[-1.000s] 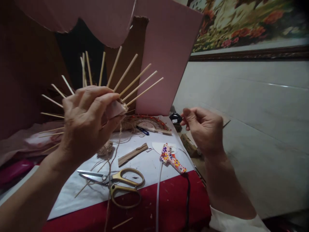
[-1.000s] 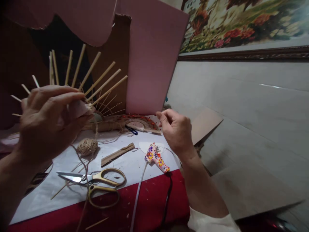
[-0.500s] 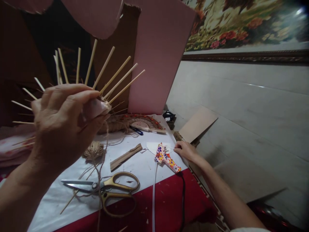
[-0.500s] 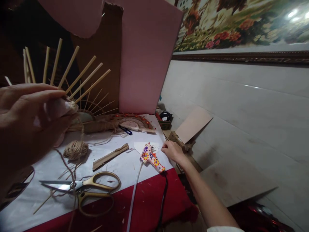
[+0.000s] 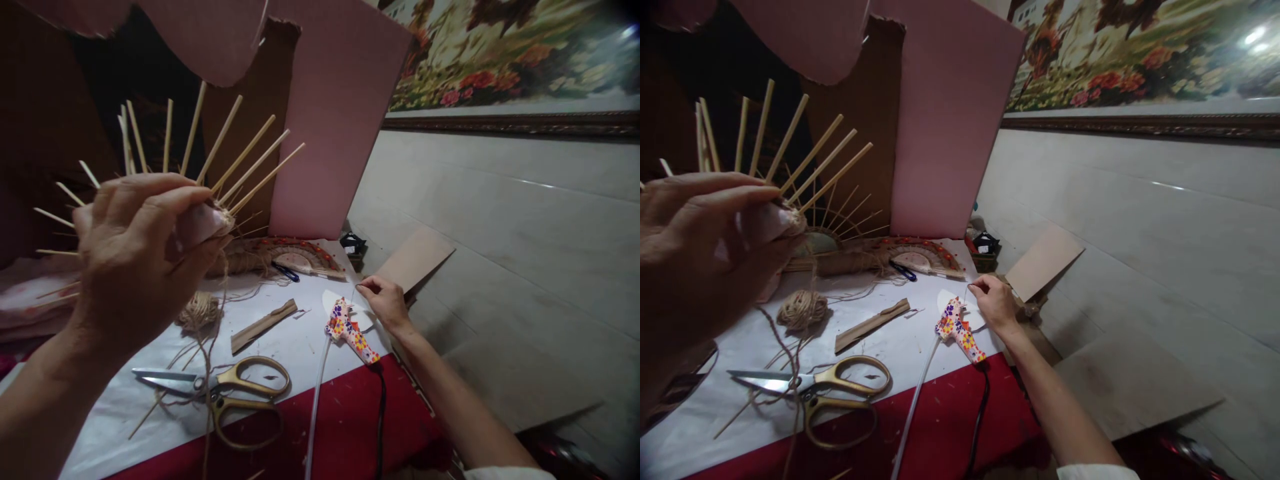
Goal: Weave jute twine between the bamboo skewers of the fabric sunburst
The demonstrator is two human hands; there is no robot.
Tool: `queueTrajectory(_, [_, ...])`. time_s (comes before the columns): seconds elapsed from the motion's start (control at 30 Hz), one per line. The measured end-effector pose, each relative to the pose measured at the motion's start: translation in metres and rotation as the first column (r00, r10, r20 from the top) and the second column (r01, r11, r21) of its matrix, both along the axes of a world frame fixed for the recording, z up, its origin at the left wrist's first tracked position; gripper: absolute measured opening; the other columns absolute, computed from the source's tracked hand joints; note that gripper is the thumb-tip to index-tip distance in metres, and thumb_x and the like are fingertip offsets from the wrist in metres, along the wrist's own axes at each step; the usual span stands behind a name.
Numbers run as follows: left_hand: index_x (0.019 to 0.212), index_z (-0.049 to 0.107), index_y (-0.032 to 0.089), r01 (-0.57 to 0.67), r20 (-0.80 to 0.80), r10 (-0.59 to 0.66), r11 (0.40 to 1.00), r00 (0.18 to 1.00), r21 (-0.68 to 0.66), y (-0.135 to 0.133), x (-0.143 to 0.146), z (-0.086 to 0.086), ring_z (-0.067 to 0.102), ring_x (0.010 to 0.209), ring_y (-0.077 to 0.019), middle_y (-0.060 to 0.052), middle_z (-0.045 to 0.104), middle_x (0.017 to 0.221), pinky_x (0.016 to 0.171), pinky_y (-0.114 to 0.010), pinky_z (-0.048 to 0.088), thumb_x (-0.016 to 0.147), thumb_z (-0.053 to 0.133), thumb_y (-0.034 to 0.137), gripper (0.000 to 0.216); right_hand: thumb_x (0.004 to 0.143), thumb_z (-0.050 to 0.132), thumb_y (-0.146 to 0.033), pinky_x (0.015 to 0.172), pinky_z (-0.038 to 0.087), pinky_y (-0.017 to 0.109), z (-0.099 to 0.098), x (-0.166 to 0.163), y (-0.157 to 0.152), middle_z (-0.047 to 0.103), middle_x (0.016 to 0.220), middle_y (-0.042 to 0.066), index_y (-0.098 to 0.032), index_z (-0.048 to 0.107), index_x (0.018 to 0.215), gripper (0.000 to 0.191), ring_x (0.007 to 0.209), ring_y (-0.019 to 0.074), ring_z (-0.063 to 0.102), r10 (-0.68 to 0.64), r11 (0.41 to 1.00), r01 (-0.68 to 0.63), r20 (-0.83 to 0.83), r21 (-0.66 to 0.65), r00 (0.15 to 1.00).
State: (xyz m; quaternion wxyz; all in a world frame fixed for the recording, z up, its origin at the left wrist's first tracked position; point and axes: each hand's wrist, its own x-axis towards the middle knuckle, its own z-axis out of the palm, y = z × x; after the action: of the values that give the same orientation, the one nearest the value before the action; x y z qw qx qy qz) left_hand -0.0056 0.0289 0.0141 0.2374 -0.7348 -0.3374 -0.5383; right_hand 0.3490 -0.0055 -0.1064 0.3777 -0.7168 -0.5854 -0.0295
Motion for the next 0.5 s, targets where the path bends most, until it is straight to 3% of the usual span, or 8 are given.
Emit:
queueTrajectory(0.23, [0.110, 0.062, 0.015, -0.008, -0.004, 0.008, 1.000, 1.000, 0.010, 0.000, -0.001, 0.001, 0.054, 0.112, -0.0314, -0.014, 0.063, 0.116, 0.099, -0.050, 0.037, 0.076, 0.069, 0.028, 0.037, 0.081, 0.053, -0.036, 0.067, 0.044, 0.028, 0.010, -0.004, -0.002, 0.070, 0.079, 0.006, -0.018, 0.065, 0.076, 0.023, 0.073, 0.0191, 0.062, -0.036, 0.999, 0.035, 0.037, 0.031, 0.999])
queueTrajectory(0.33, [0.110, 0.062, 0.016, -0.003, -0.001, 0.003, 1.000, 1.000, 0.006, -0.001, -0.001, 0.001, 0.054, 0.112, -0.0318, -0.013, 0.063, 0.116, 0.099, -0.051, 0.037, 0.076, 0.068, 0.029, 0.037, 0.081, 0.054, -0.036, 0.066, 0.043, 0.028, 0.011, -0.005, -0.001, 0.069, 0.076, 0.004, -0.020, 0.064, 0.075, 0.019, 0.072, 0.0185, 0.062, -0.029, 0.998, 0.033, 0.060, -0.056, 0.998])
queueTrajectory(0.5, [0.111, 0.061, 0.018, -0.005, 0.000, 0.005, 1.000, 1.000, 0.007, -0.002, 0.000, 0.001, 0.054, 0.112, -0.0307, -0.012, 0.062, 0.118, 0.099, -0.049, 0.038, 0.076, 0.069, 0.028, 0.038, 0.079, 0.055, -0.025, 0.058, 0.037, 0.029, 0.001, -0.002, -0.004, 0.066, 0.066, 0.006, -0.021, 0.060, 0.066, 0.015, 0.067, 0.0209, 0.060, -0.121, 0.958, 0.139, 0.086, -0.251, 0.989])
